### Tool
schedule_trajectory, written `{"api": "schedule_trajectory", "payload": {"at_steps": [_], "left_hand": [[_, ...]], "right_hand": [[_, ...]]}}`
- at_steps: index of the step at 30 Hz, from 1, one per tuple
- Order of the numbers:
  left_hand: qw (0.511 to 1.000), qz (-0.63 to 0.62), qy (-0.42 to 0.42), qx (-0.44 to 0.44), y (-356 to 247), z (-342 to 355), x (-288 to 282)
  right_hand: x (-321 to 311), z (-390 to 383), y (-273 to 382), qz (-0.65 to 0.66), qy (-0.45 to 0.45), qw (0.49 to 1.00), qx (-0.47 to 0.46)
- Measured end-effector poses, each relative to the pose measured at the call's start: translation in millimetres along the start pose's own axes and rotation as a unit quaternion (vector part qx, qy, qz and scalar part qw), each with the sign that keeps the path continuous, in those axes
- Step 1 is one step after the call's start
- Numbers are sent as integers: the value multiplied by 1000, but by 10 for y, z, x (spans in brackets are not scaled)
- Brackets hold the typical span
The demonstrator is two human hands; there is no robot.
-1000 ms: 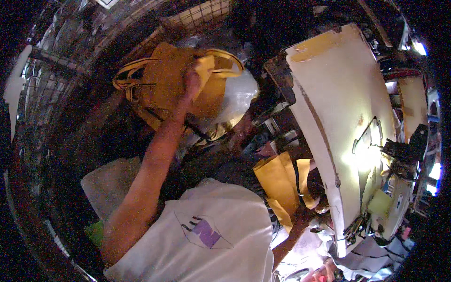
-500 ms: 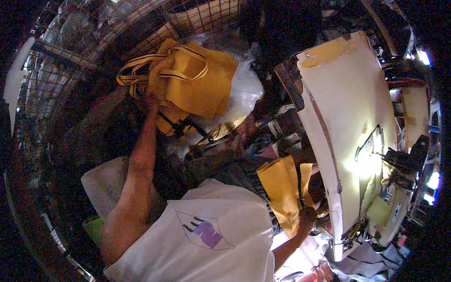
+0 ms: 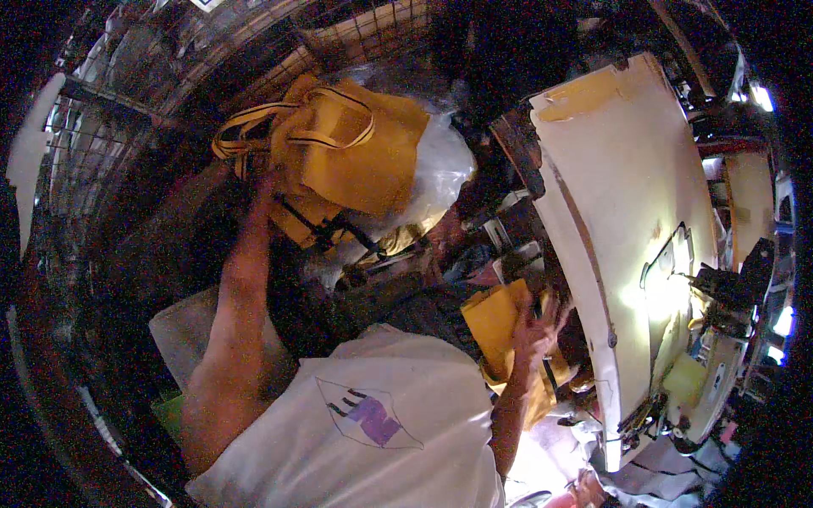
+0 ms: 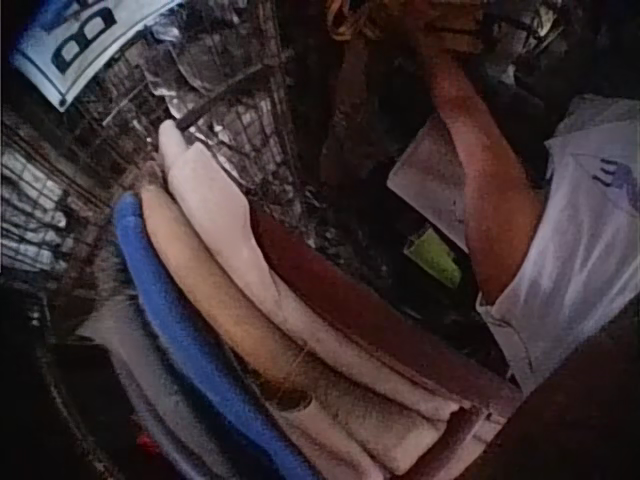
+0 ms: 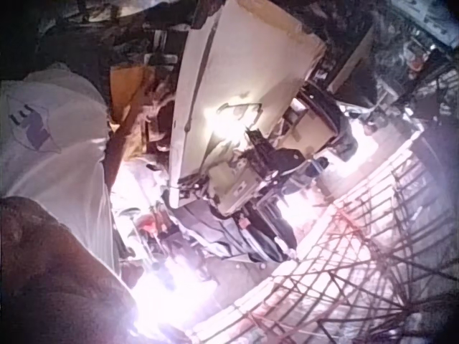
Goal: Sewing a yellow fabric bag with a zipper and straps using an industrial sewing machine.
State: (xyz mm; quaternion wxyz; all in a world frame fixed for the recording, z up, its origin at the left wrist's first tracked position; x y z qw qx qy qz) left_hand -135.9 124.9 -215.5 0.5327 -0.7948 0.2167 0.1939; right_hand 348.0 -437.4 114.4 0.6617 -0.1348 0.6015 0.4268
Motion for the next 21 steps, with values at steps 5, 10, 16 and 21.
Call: {"api": "schedule_trajectory", "payload": {"at_steps": [5,10,16,21], "left_hand": [[999,23,-27,-23,26,90,-121],[981,94,-122,118,29,194,-345],[977,185,-36,101,-1106,-266,-255],[980,-179,-42,75,-2521,-1023,-608]], "right_hand": [[110,95,205,-11,-19,995,-93],[88,86,169,-7,-14,996,-83],[50,87,201,9,-12,997,-80],[52,98,210,22,-9,995,-100]]}}
Point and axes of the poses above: each hand's wrist, its own z-axis towards the middle knuckle, its own x-axis out of the palm, y = z × x, the point moved 4 cm from there along z, towards the middle knuckle, and after that the axes turned 4 degrees about -x, right-handed, at the moved point
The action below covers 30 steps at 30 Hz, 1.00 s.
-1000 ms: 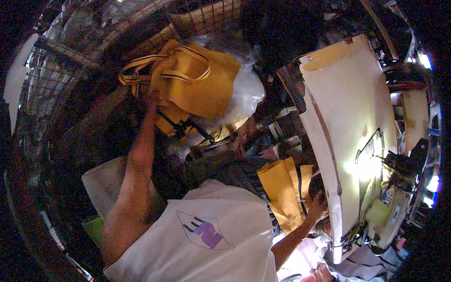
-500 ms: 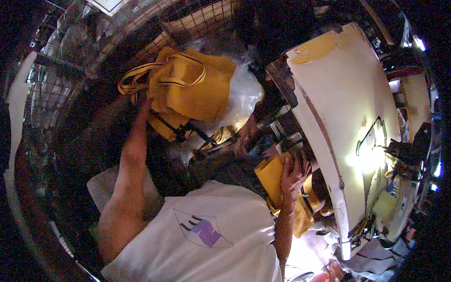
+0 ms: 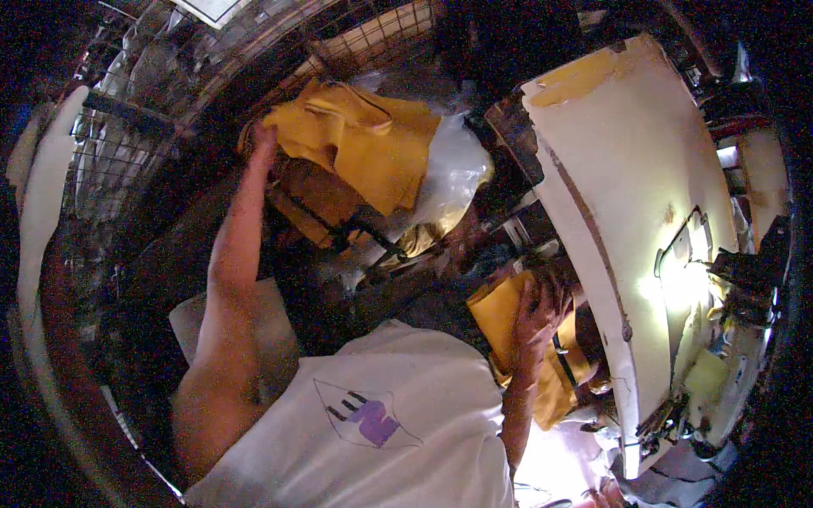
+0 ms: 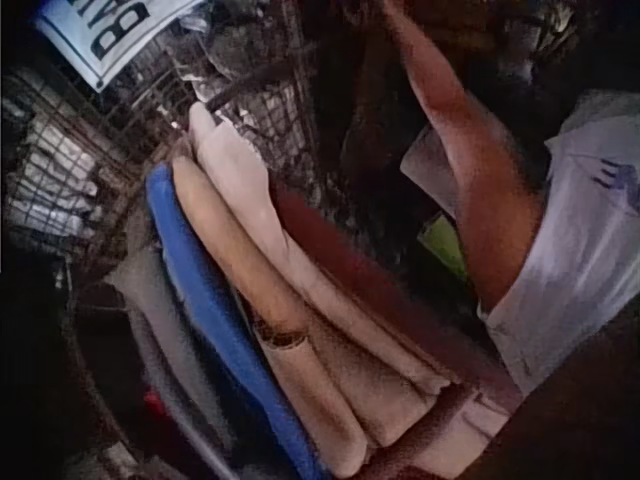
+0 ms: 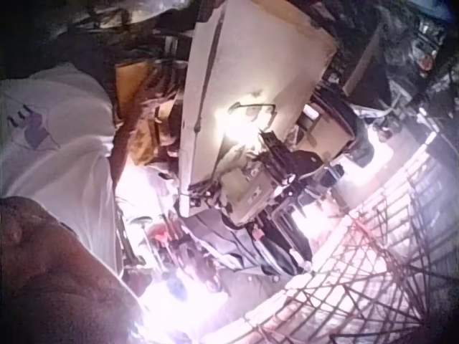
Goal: Sewing a yellow fabric bag with a zipper and straps using an industrial sewing machine.
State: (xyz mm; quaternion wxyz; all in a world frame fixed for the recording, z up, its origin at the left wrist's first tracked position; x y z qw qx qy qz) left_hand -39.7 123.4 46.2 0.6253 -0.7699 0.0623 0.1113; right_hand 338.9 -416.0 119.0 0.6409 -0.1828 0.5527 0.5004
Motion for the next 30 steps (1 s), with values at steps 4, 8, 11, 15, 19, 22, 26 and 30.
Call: {"api": "schedule_trajectory", "payload": {"at_steps": [4,8,11,15,19,22,26,30], "left_hand": [[992,-29,107,62,-847,-195,-576],[993,-72,73,61,-1094,-653,-2304],[988,126,-50,77,-952,-1090,-3732],[980,98,-159,-73,117,-2022,-4931],[928,169,-249,-218,1143,-2754,-5439],[914,200,-257,-241,1439,-2859,-5578],[905,224,-256,-257,1510,-2828,-5604],[895,249,-256,-267,1511,-2844,-5570]], "right_hand": [[24,-14,-8,-33,-17,999,-9],[23,-34,-48,-8,-23,1000,-13],[-11,-57,-86,-1,-46,999,-11],[3,-84,-128,2,-6,1000,9],[3,-78,-129,37,-15,999,27],[1,-57,-86,28,-13,1000,1],[6,-38,-65,17,-18,999,-22],[58,-58,-124,11,10,1000,10]]}}
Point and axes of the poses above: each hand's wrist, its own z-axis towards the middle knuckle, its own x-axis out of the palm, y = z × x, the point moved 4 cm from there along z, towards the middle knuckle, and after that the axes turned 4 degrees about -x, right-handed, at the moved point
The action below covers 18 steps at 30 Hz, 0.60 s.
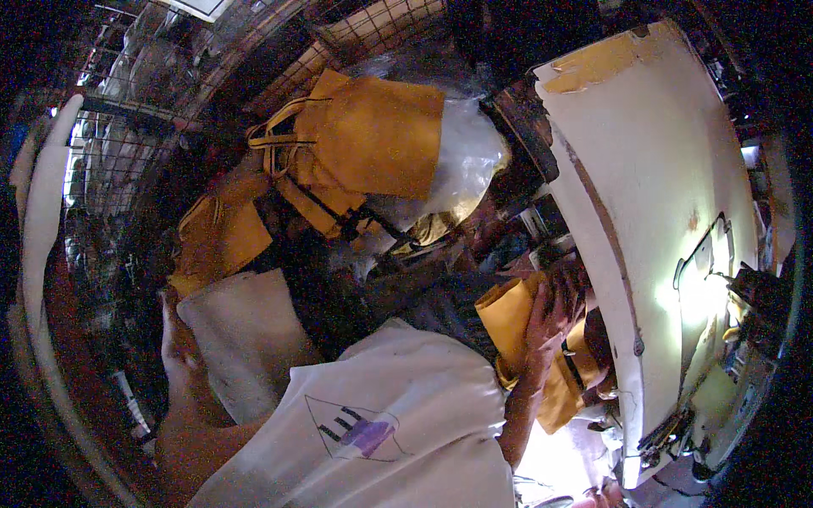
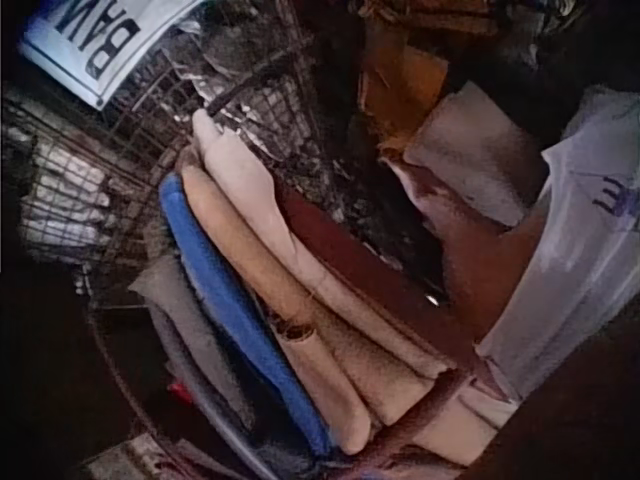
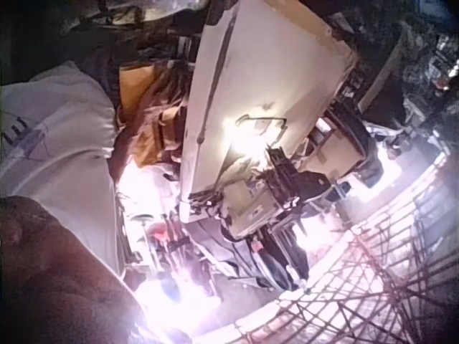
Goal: Sewing a yellow fabric bag with a zipper and straps using an industrial sewing machine.
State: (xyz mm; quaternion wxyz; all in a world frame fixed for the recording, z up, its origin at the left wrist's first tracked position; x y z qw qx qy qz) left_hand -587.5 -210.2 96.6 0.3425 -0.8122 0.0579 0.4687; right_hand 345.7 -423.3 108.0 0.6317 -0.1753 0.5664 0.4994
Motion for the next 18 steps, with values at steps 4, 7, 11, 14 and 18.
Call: {"api": "schedule_trajectory", "payload": {"at_steps": [4,7,11,14,18], "left_hand": [[1000,21,-2,4,-52,19,18],[999,33,-5,-1,-74,40,22],[999,48,-9,-5,-30,33,29],[998,60,-12,-8,-7,49,18],[997,80,-13,-11,5,114,10]], "right_hand": [[13,-19,-27,12,-8,1000,5],[-2,-6,-19,23,-8,1000,7],[-25,33,27,42,0,999,-17],[-28,33,34,34,-5,999,-16],[6,-11,-22,56,-13,998,8]]}}
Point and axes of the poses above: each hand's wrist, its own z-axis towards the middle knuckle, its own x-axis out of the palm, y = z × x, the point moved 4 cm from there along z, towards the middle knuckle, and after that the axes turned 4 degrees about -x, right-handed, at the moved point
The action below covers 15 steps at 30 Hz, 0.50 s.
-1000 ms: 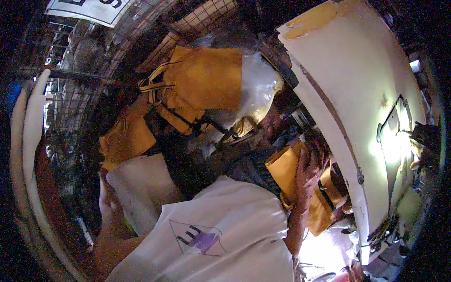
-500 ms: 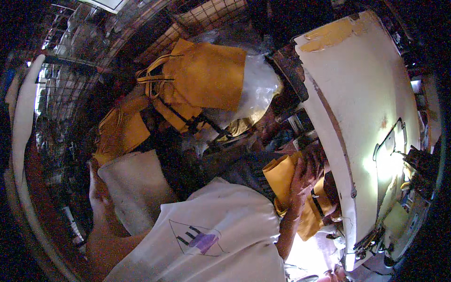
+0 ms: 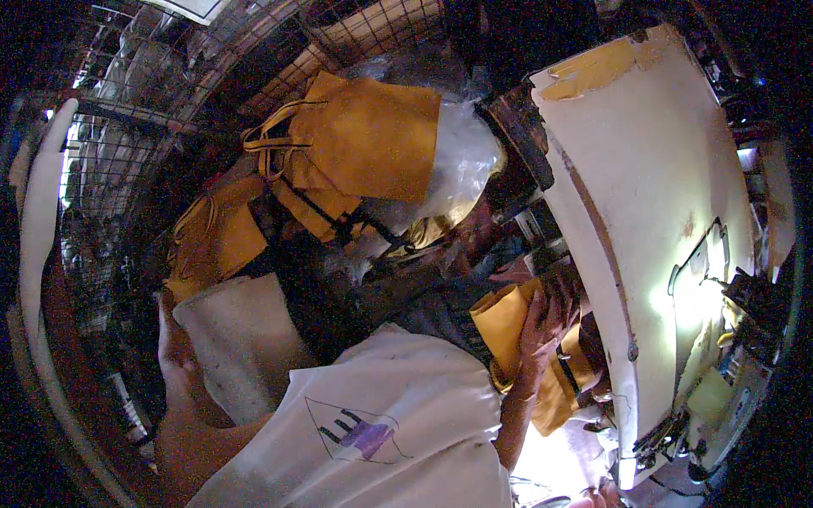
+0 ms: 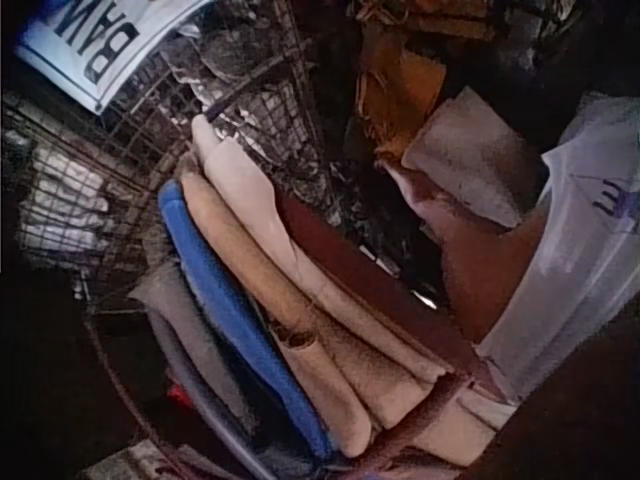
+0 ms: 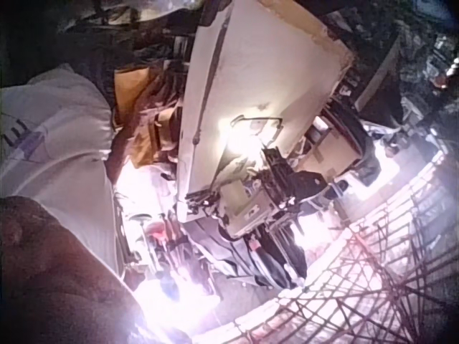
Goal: Sewing a yellow fabric bag with a zipper and straps using an industrial sewing machine.
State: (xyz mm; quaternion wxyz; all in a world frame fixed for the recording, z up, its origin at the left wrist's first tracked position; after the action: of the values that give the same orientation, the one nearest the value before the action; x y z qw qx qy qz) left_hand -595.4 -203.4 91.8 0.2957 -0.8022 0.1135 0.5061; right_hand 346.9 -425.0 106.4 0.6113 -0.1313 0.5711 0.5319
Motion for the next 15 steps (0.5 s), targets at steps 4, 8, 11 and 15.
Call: {"api": "schedule_trajectory", "payload": {"at_steps": [4,8,11,15], "left_hand": [[999,40,-8,-1,-31,51,-22],[982,181,-50,32,-534,70,-129],[937,277,-145,156,-1543,39,-123],[875,181,-136,428,-3192,-205,713]], "right_hand": [[31,-41,-48,-47,9,999,1],[15,-28,-13,-43,8,999,-14],[-5,9,38,-50,23,998,-4],[-18,48,92,-41,19,999,-15]]}}
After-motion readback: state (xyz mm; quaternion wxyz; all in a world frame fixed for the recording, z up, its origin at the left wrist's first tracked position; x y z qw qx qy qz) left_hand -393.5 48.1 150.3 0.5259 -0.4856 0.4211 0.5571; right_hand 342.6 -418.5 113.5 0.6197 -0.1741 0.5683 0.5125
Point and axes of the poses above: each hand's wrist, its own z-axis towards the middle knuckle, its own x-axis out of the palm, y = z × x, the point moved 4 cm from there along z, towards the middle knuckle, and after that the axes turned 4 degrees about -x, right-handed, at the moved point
